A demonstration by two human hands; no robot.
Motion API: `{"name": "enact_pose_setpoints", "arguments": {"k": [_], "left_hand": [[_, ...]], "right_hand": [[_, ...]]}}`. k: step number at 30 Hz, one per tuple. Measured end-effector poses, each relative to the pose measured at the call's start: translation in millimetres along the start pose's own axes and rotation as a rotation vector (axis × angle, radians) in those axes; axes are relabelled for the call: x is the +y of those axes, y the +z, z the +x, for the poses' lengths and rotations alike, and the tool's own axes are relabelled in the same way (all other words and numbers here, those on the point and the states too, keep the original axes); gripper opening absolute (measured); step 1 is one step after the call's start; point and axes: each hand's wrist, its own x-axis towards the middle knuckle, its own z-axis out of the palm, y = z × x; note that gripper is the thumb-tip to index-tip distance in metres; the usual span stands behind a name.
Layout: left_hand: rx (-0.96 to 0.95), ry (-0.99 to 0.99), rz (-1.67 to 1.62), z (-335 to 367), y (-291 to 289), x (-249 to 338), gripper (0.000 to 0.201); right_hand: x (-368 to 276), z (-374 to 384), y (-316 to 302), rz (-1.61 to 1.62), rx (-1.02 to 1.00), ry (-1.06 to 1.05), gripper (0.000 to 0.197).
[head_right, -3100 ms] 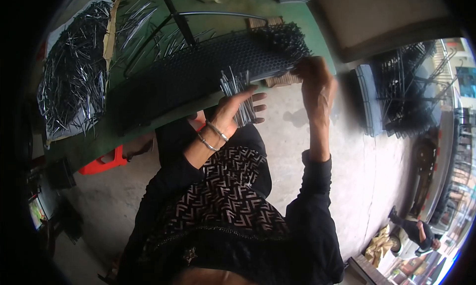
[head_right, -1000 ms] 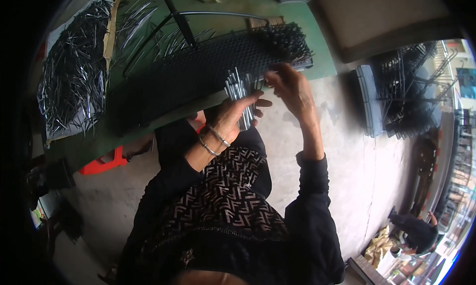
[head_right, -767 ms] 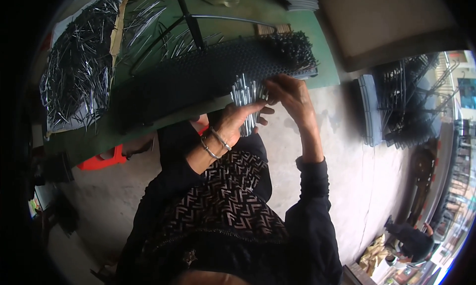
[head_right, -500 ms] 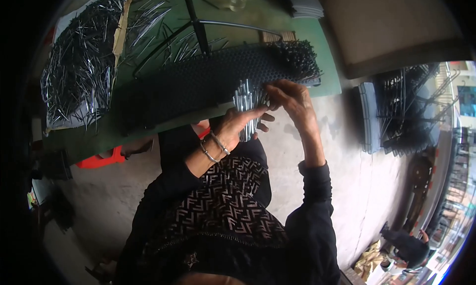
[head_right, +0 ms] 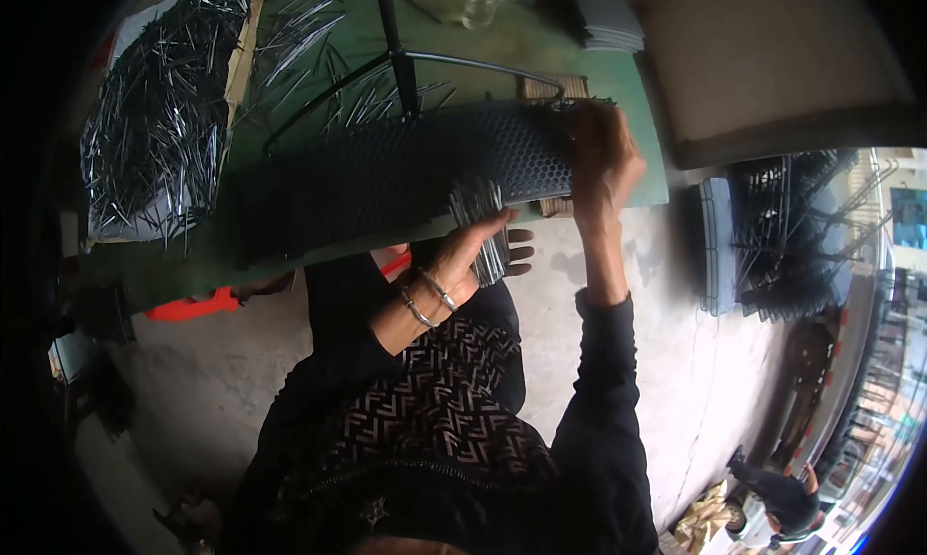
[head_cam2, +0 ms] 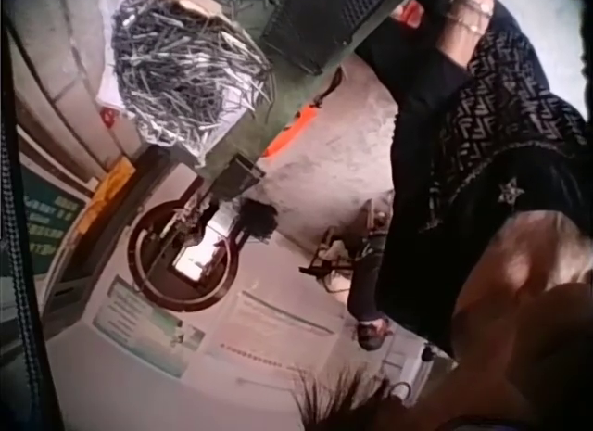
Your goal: Packing bundles of thin metal wires into a black rectangular metal grid frame.
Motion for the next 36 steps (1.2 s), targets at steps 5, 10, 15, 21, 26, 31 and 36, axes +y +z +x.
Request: {"name": "enact_pose_setpoints", "arguments": {"k": [5,10,15,21,26,31,36], "left_hand": [[0.064,0.019,-0.040,-2.6,7.3,-0.6,0.023],[0.085,0.028,-0.032,-3.4,7.1,-3.8,0.022],[0.102,0.031,-0.035,-2.0,4.8,-4.9,0.021],[0.115,0.036,0.084,-11.4,7.8,-0.6,0.021],[0.041,0.093,0.080,-10.6,3.1,-1.6,0.021],[0.022,0.110,0.108,-14.7,5.7,3.0,0.024],[0.015,0.134,0.103,-17.1,9.0,9.8,0.025]], "right_hand": [[19.3,11.7,20.7,-0.186,0.067,-0.181,0.012],[11.2,16.5,19.5,-0.224,0.035,-0.079,0.013],[-0.4,23.7,18.1,-0.246,-0.023,-0.052,0.010],[5.6,24.2,16.1,-0.159,-0.049,-0.065,0.011],[10.0,23.6,18.8,-0.192,-0.105,-0.073,0.017],[19.2,28.6,28.3,-0.159,-0.170,-0.035,0.018],[11.6,30.8,35.9,-0.525,-0.203,-0.119,0.022]]}}
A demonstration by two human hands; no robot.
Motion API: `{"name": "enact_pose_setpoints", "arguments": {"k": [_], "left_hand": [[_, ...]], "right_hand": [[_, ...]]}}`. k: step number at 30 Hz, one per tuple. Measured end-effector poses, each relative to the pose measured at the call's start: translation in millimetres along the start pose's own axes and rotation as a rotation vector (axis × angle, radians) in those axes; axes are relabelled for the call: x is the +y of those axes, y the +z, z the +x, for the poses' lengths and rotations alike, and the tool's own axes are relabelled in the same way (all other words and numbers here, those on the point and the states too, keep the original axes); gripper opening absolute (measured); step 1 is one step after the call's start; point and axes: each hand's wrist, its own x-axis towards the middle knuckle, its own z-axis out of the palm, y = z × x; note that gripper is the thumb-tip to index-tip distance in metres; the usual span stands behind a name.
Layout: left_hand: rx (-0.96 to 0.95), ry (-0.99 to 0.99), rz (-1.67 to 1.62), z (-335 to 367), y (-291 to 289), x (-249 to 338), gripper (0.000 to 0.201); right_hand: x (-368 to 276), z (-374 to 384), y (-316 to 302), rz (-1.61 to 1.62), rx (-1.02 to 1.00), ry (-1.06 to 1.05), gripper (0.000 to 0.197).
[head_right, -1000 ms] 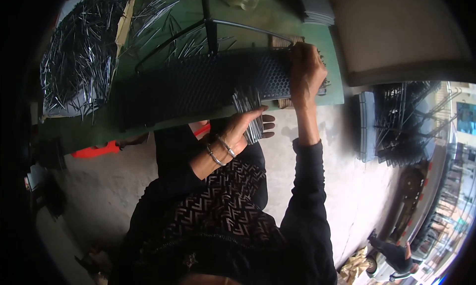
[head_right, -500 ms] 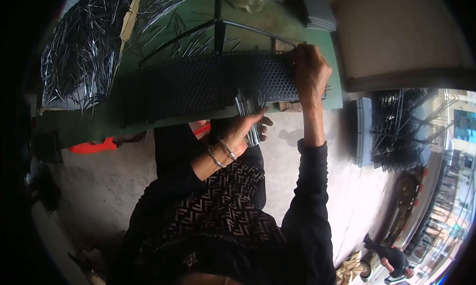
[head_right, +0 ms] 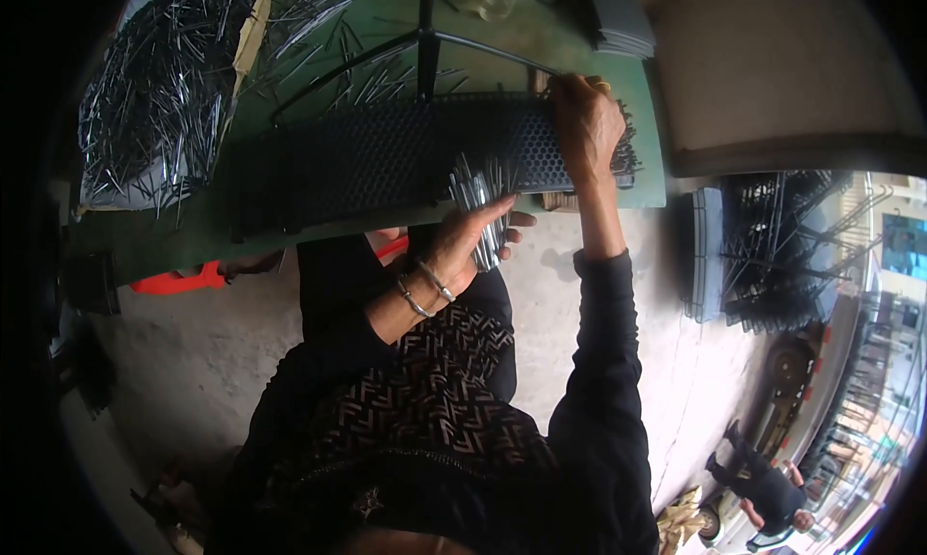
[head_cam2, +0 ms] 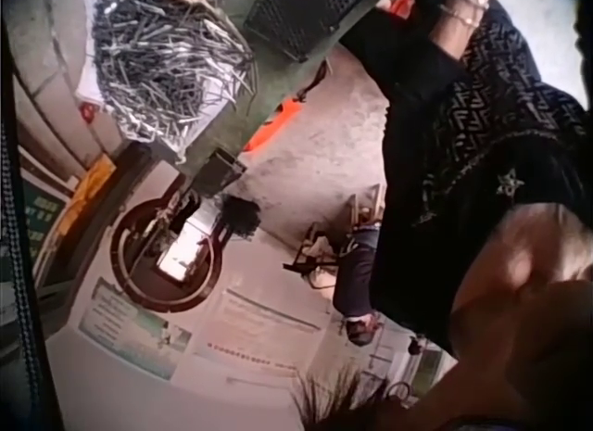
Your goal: Packing bundles of thin metal wires into a black rectangular metal grid frame.
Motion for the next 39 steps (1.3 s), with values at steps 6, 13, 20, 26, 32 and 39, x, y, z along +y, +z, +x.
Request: {"name": "enact_pose_setpoints", "arguments": {"k": [6,13,20,26,32,39], "left_hand": [[0.050,0.055,-0.011,0.4,1.6,4.5,0.018],[0.077,0.100,-0.023,3.6,-0.3,4.0,0.024],[0.090,0.122,0.004,-0.9,-1.1,7.0,0.025],[0.032,0.043,0.098,-2.8,-1.2,5.9,0.026],[0.075,0.020,-0.069,6.4,-2.6,-0.7,0.029],[0.057,-0.084,-0.134,9.3,-2.5,-10.5,0.028]], "right_hand": [[6.0,-12.1,8.7,0.020,0.135,0.007,0.023],[7.4,-19.4,2.8,-0.050,0.067,-0.066,0.025],[-10.4,-53.2,-35.4,0.677,-0.600,0.154,0.029],[-5.7,-64.0,-37.6,0.895,-0.662,0.285,0.012],[-1.4,-54.7,-55.3,0.767,-0.288,0.341,0.014],[13.0,-34.6,-20.7,0.355,0.227,0.095,0.012]]}}
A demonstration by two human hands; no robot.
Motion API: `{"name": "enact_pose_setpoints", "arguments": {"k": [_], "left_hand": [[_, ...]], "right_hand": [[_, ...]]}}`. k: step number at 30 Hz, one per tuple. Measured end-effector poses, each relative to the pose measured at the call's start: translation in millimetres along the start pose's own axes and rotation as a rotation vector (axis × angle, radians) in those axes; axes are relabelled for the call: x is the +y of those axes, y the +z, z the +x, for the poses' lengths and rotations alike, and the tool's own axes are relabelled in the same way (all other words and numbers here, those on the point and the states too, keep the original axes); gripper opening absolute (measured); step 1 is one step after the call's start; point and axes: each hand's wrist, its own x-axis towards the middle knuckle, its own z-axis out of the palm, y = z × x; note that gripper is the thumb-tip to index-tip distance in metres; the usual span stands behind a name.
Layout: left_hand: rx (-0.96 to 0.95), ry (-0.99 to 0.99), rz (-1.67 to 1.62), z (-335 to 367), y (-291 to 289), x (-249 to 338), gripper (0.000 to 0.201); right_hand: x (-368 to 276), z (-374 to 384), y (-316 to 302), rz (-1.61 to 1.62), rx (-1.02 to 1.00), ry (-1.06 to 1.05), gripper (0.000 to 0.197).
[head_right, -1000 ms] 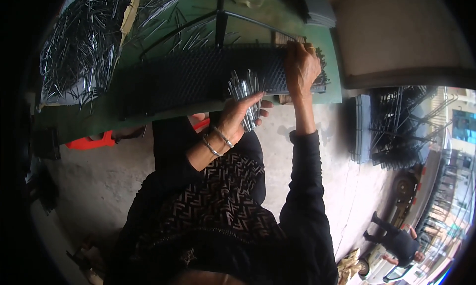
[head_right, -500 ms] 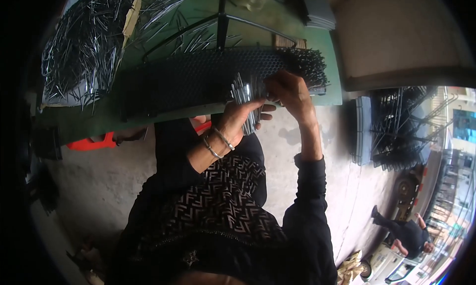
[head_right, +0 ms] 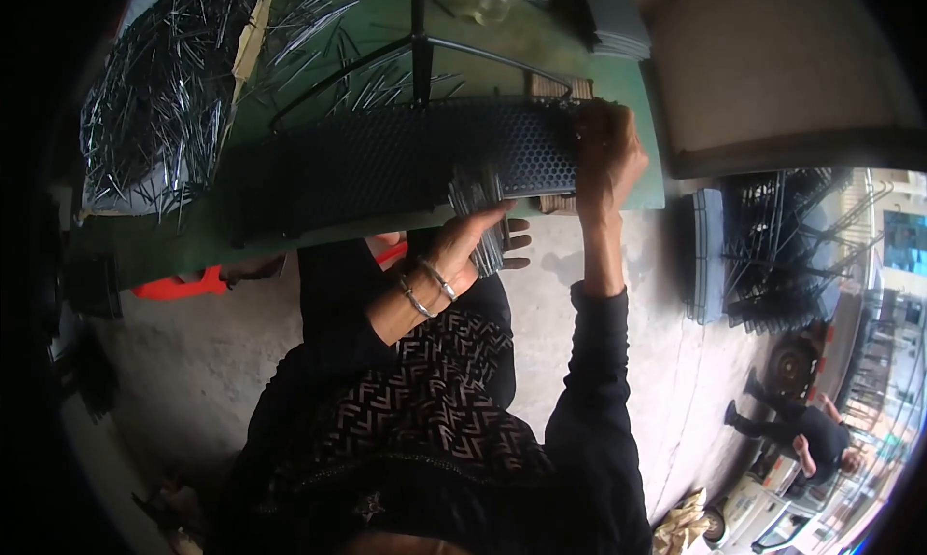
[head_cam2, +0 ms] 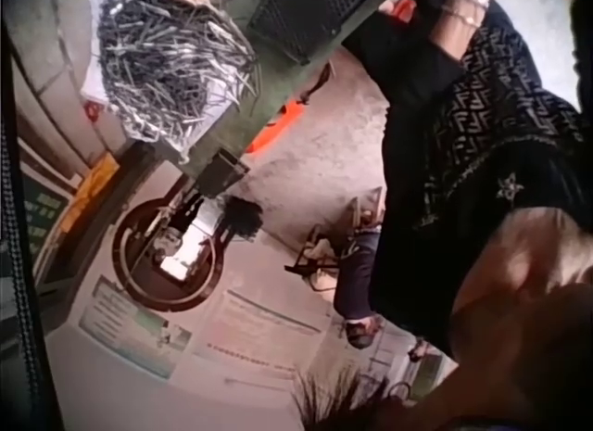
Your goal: Packing bundles of thin metal wires into a black rectangular metal grid frame.
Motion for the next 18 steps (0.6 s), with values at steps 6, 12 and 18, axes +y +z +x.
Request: {"name": "enact_pose_setpoints", "arguments": {"k": [6,12,18], "left_hand": [[0.010,0.025,-0.054,2.0,-5.4,-6.7,0.020],[0.032,0.064,0.007,-1.2,-2.4,-6.6,0.019],[-0.014,0.100,0.091,-5.5,-0.5,-1.0,0.021]], "right_hand": [[17.4,-2.4,14.2,-0.143,0.000,-0.113,0.009],[6.8,2.2,14.6,-0.183,-0.007,-0.180,0.013],[-0.1,10.5,11.8,-0.144,-0.125,-0.141,0.013]]}}
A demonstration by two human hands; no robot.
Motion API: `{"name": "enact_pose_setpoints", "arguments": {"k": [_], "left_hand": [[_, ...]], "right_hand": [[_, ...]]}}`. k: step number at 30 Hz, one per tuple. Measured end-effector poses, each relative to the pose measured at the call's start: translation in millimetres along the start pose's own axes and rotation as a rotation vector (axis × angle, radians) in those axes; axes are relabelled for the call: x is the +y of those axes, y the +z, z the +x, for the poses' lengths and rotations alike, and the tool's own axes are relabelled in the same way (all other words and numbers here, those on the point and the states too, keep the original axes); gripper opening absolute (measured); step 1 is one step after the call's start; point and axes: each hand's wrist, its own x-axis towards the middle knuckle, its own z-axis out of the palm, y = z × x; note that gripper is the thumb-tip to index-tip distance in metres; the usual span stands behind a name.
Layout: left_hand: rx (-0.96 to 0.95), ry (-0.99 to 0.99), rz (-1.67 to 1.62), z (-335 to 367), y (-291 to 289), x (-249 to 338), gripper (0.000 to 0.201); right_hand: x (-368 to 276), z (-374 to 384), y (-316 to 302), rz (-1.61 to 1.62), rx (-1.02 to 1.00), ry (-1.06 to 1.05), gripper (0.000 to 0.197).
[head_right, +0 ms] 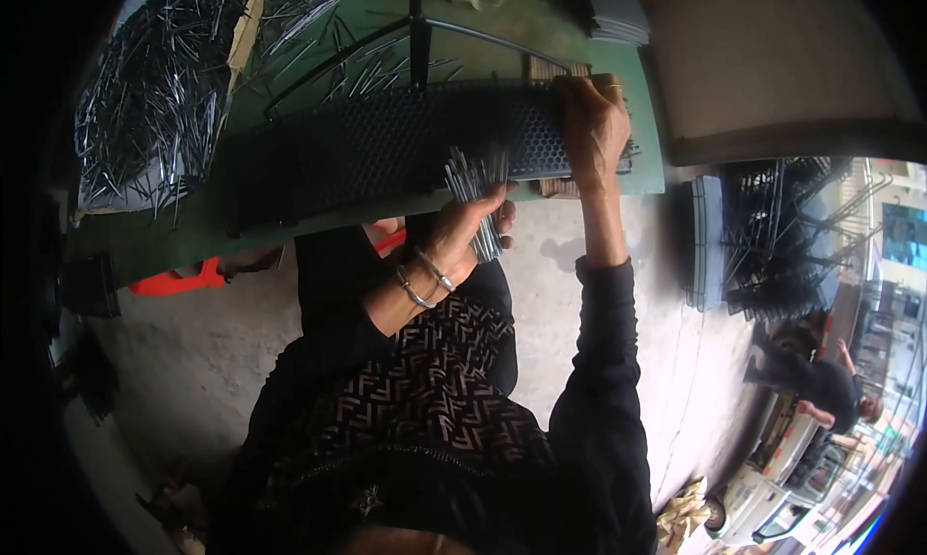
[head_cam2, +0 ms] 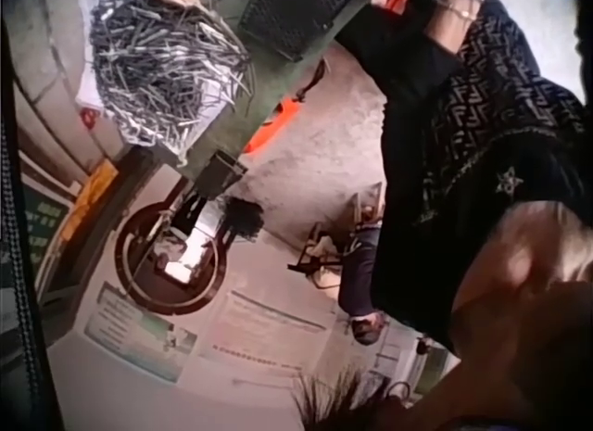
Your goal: Packing bundles of thin metal wires into a black rectangular metal grid frame.
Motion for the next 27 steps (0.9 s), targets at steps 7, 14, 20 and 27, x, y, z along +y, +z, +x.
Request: {"name": "enact_pose_setpoints", "arguments": {"k": [7,14,20,27], "left_hand": [[-0.041,0.029,-0.017,-4.0,-2.4,3.3,0.023],[-0.019,0.024,-0.003,-2.6,-3.9,2.0,0.022],[0.004,0.025,-0.029,-0.4,-1.0,2.7,0.018],[-0.033,0.045,-0.013,-1.4,-0.8,5.2,0.019]], "right_hand": [[9.0,-5.6,2.4,0.115,0.007,-0.068,0.013],[14.7,-4.4,13.3,-0.013,0.068,-0.047,0.014],[17.6,-14.7,16.1,-0.182,0.015,-0.038,0.019],[-11.7,-25.7,-19.0,0.256,-0.476,0.363,0.033]]}}
